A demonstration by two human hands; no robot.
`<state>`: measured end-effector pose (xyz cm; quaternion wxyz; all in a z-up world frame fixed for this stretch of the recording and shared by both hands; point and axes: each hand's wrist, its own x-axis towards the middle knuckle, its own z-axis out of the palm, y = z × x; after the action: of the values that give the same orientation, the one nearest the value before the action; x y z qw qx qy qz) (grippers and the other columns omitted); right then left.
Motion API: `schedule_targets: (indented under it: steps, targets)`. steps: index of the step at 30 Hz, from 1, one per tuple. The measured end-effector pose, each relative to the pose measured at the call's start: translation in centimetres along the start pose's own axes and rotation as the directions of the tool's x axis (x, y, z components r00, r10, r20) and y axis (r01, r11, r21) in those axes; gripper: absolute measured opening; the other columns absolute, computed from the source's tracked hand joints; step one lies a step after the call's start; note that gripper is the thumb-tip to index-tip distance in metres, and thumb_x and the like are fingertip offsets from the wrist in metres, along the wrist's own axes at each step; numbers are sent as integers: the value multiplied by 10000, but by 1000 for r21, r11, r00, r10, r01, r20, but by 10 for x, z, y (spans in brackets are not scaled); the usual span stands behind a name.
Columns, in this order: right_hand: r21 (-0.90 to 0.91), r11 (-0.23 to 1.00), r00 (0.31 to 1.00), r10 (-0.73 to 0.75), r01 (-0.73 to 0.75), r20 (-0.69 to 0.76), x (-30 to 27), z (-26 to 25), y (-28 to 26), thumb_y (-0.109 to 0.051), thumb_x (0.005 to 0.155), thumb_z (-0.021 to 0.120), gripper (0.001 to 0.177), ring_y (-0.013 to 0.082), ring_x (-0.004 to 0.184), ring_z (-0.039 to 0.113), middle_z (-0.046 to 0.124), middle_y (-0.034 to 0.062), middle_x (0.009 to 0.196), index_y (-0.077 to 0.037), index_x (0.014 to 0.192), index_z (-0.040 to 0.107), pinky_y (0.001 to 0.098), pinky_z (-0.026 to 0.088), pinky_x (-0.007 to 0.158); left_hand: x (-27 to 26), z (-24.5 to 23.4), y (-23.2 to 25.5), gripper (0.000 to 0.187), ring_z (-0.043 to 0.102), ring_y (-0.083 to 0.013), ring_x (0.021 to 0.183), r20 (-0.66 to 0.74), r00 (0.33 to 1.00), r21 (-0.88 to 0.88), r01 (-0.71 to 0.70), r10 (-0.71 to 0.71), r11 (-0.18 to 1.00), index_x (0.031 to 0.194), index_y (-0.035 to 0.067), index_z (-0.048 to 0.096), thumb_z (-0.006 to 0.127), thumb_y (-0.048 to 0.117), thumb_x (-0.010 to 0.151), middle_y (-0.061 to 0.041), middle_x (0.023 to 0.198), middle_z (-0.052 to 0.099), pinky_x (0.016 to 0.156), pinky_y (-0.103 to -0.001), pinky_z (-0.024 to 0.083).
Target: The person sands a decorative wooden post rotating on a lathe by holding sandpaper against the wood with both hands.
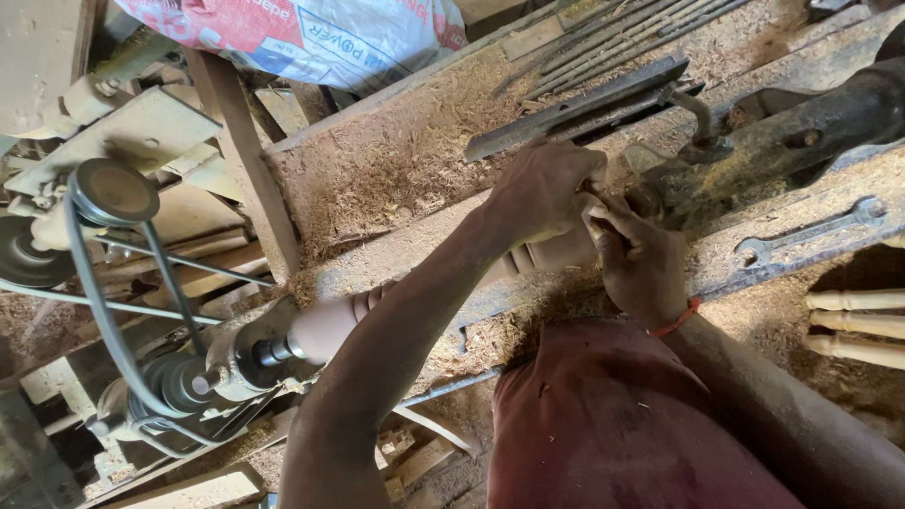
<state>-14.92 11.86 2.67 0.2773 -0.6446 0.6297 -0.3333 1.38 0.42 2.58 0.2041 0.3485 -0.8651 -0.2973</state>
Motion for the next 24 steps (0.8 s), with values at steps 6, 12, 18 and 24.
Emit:
schedule_targets:
  steps: [6, 12, 18, 24]
  targets:
    - [36, 995, 995, -93, 94, -46, -3, 2, 2, -90, 1025, 655, 332, 123, 606, 690, 767, 159, 902, -17, 1348, 685, 292, 504, 502, -1, -1, 0, 186, 665, -209, 805, 60, 996, -55, 71, -68, 996, 891, 97, 651, 824, 119, 828, -40, 802, 687, 896, -457, 528]
    - [74, 992, 993, -97, 102, -71, -3, 5, 0, -58, 1041, 630, 312, 150, 758, 756, 774, 183, 1032, -16, 1346, 679, 288, 589, 601, 1, -3, 2, 206, 671, -216, 826, 39, 998, -42, 41, -39, 998, 891, 92, 659, 838, 120, 792, -52, 824, 701, 946, -495, 499]
    - [34, 989, 985, -142, 146, -98, -6, 6, -1, -7, 1014, 641, 390, 195, 872, 778, 758, 201, 1093, -6, 1403, 645, 306, 614, 676, 0, 0, 0, 201, 672, -217, 836, 62, 997, -46, 55, -52, 997, 905, 87, 650, 830, 119, 820, -64, 831, 698, 942, -481, 511]
    - [108, 984, 986, -130, 141, -105, -3, 10, 1, -6, 1056, 638, 349, 215, 920, 786, 756, 212, 1120, -19, 1405, 637, 289, 647, 673, 0, 5, -7, 159, 679, -199, 830, 19, 1000, -106, 4, -2, 994, 882, 98, 647, 798, 79, 837, -52, 843, 711, 917, -466, 538]
